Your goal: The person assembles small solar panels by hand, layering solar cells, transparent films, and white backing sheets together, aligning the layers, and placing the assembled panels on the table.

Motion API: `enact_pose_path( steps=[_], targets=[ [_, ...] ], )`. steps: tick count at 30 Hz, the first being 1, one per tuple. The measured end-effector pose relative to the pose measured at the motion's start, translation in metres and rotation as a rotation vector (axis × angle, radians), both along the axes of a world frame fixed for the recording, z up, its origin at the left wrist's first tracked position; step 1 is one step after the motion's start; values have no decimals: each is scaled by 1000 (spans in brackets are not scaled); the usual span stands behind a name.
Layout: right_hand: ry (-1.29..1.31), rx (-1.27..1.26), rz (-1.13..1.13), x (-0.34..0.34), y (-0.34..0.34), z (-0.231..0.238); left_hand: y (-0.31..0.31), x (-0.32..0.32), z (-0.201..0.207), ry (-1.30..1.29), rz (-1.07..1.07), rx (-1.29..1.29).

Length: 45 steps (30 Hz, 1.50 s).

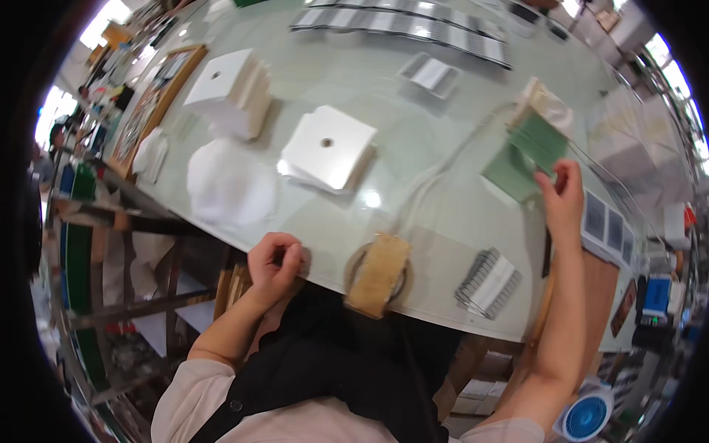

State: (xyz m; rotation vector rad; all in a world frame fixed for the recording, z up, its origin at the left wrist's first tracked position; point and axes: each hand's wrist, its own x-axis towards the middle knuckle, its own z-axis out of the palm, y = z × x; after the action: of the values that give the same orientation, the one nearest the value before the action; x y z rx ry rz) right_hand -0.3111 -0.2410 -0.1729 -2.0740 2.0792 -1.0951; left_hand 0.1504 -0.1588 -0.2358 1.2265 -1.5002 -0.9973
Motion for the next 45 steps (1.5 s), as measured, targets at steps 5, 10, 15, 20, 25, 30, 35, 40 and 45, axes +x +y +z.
enact_pose_path(
  steps=[5, 10, 15, 20, 25, 30, 35, 40, 45],
  targets=[
    [-767, 136, -29, 7, 5, -15, 6, 9, 10, 7, -45, -33],
    [-1011, 98, 8, -4, 16, -15, -19, 16, 34, -443, 87, -373],
    [-926, -13, -75, 10, 37, 8, -40, 40, 29, -732, 219, -365],
    [-827, 429, 176, 110, 95, 40, -44, 42, 26, -758, 139, -311],
    [-825, 678, 232, 184, 113, 26, -41, 49, 35, -603, 192, -236],
    [-548, 556, 225, 193, 113, 12, -36, 53, 35, -184, 282, -191],
    [-658, 533, 187, 197, 115, -1, -27, 48, 53, 194, 229, -191],
    [-643, 500, 112, 198, 119, 10, -19, 33, 73, 487, 124, -5],
    [-281, 139, 177, 201, 161, 37, 7, 25, 81, 549, -404, -222]
  ],
)
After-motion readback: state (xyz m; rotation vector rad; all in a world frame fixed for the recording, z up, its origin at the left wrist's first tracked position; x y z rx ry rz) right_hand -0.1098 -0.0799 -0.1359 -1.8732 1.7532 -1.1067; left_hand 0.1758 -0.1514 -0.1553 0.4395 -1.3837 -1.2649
